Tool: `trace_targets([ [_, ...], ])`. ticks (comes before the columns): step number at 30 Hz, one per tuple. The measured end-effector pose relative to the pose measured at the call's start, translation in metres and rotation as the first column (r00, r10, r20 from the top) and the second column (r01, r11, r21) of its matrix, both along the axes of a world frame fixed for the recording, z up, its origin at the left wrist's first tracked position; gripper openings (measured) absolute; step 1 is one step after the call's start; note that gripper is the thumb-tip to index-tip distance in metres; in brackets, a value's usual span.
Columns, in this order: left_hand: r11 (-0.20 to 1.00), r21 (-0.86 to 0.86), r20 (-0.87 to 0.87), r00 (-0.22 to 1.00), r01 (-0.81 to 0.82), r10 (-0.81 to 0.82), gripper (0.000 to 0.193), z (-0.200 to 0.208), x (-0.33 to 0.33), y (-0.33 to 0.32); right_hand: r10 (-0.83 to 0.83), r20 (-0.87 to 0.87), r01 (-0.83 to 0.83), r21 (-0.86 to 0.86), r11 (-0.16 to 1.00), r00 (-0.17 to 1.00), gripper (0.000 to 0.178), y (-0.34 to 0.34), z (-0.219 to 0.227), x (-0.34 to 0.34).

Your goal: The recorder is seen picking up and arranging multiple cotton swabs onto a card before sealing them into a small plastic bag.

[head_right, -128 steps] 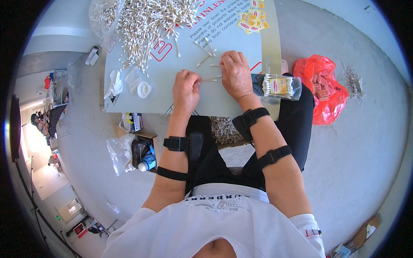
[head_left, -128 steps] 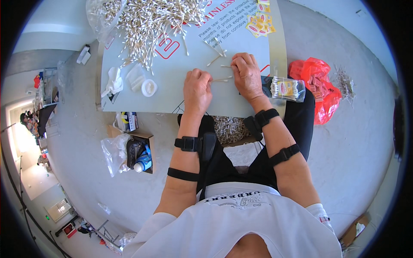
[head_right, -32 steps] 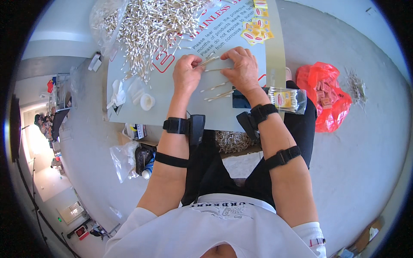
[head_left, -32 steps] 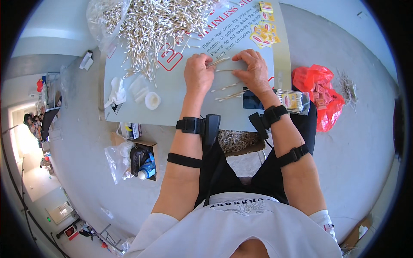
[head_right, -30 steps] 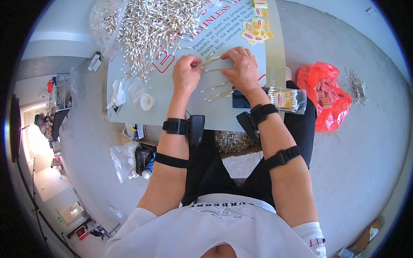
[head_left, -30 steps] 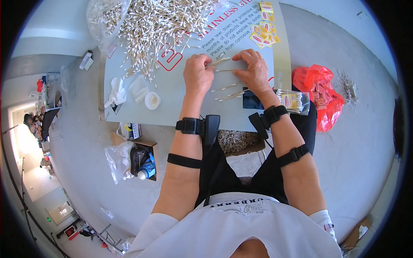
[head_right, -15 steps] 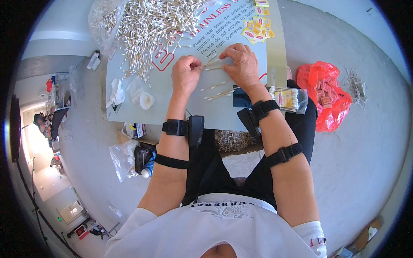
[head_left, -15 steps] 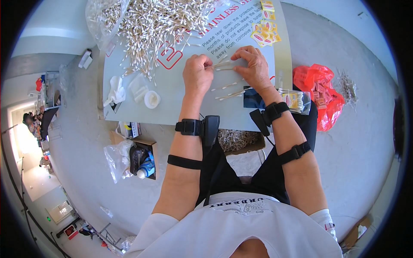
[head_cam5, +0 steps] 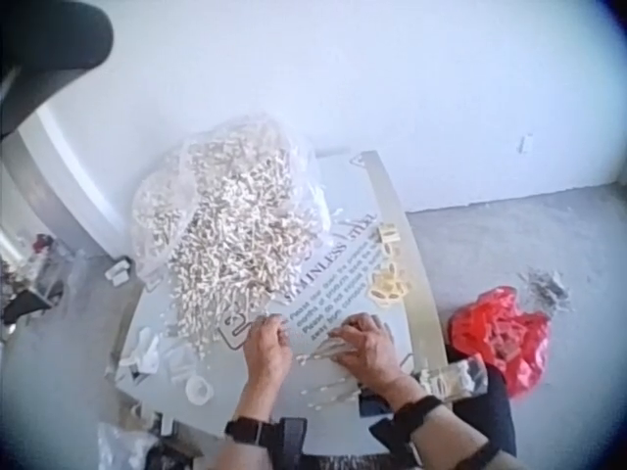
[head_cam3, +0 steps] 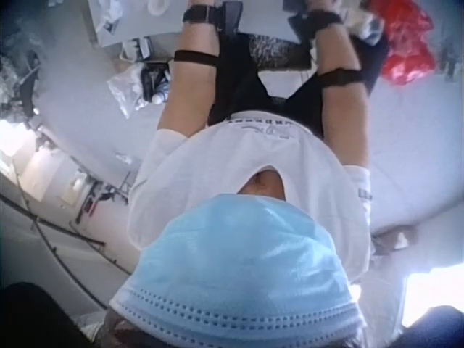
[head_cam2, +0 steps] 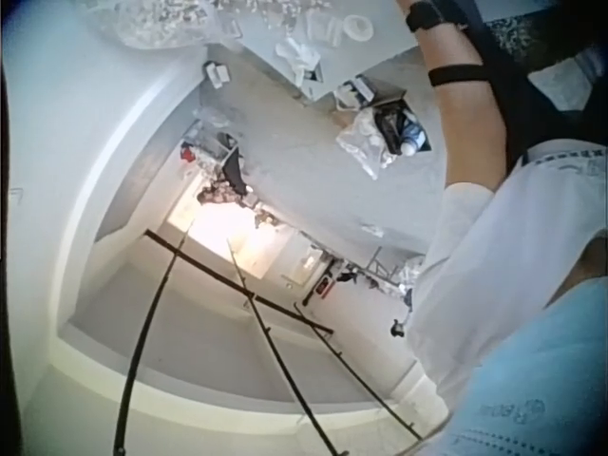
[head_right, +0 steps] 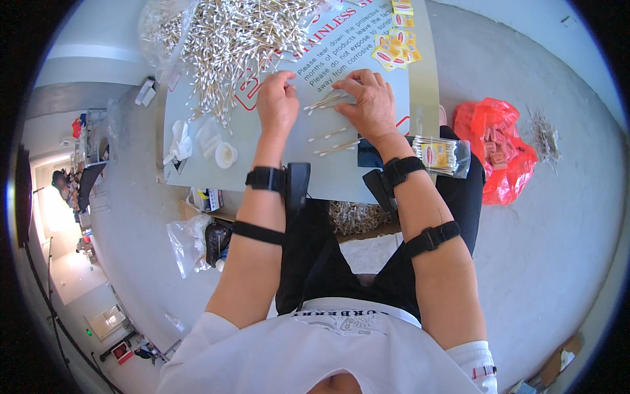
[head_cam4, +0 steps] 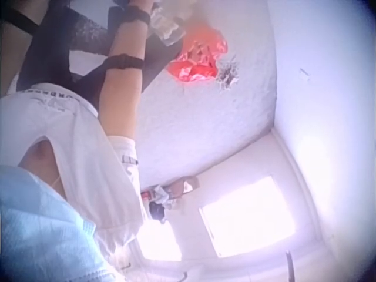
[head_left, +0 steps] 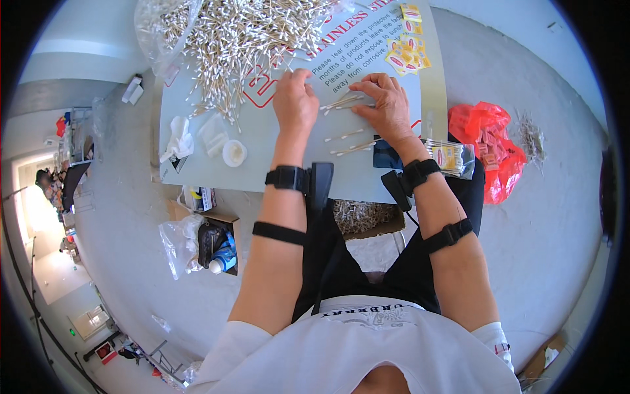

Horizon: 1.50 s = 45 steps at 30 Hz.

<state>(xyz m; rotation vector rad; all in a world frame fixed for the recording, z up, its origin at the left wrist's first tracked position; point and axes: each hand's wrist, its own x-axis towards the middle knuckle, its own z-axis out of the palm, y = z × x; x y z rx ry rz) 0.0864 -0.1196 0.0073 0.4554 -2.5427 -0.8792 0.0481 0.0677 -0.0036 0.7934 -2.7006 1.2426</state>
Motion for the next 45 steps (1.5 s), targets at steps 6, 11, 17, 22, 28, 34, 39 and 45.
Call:
trace_targets([
  [6,0.826,-0.553,0.142,0.989,0.112,-0.039,0.010,0.009,-0.034,-0.032,-0.009,-0.022,0.009,-0.005,1.000,1.000,0.041,0.002,-0.002,-0.001],
  [11,0.822,-0.555,0.120,0.990,0.129,-0.074,0.004,0.005,-0.047,-0.022,-0.011,-0.009,0.011,0.002,1.000,1.000,0.042,0.000,-0.001,0.000],
  [17,0.897,-0.385,0.165,0.972,0.219,-0.166,0.006,0.005,-0.031,0.019,-0.011,-0.005,0.011,-0.021,1.000,1.000,0.047,0.001,-0.003,-0.001],
  [22,0.966,-0.247,0.115,0.992,0.071,-0.044,0.007,0.006,-0.002,0.029,-0.015,0.015,0.016,-0.075,0.997,1.000,0.048,0.005,-0.002,-0.003],
  [28,0.957,-0.154,0.084,0.968,0.248,-0.237,0.006,0.002,0.025,0.044,0.032,-0.056,-0.032,-0.014,0.999,0.998,0.037,0.006,0.003,0.004],
  [34,0.993,0.014,-0.010,0.993,0.115,-0.115,0.011,-0.001,0.017,0.016,0.099,-0.015,-0.100,-0.098,0.990,0.995,0.017,0.015,0.005,0.009],
  [39,0.946,-0.114,0.137,0.939,-0.303,0.317,0.036,0.019,-0.028,-0.015,0.019,0.028,-0.015,-0.146,0.989,0.999,0.021,0.013,0.003,0.010],
  [45,0.928,-0.243,0.363,0.860,-0.283,0.357,0.037,0.027,-0.052,-0.024,0.020,0.020,-0.017,-0.163,0.986,1.000,0.021,0.010,0.006,0.013],
])
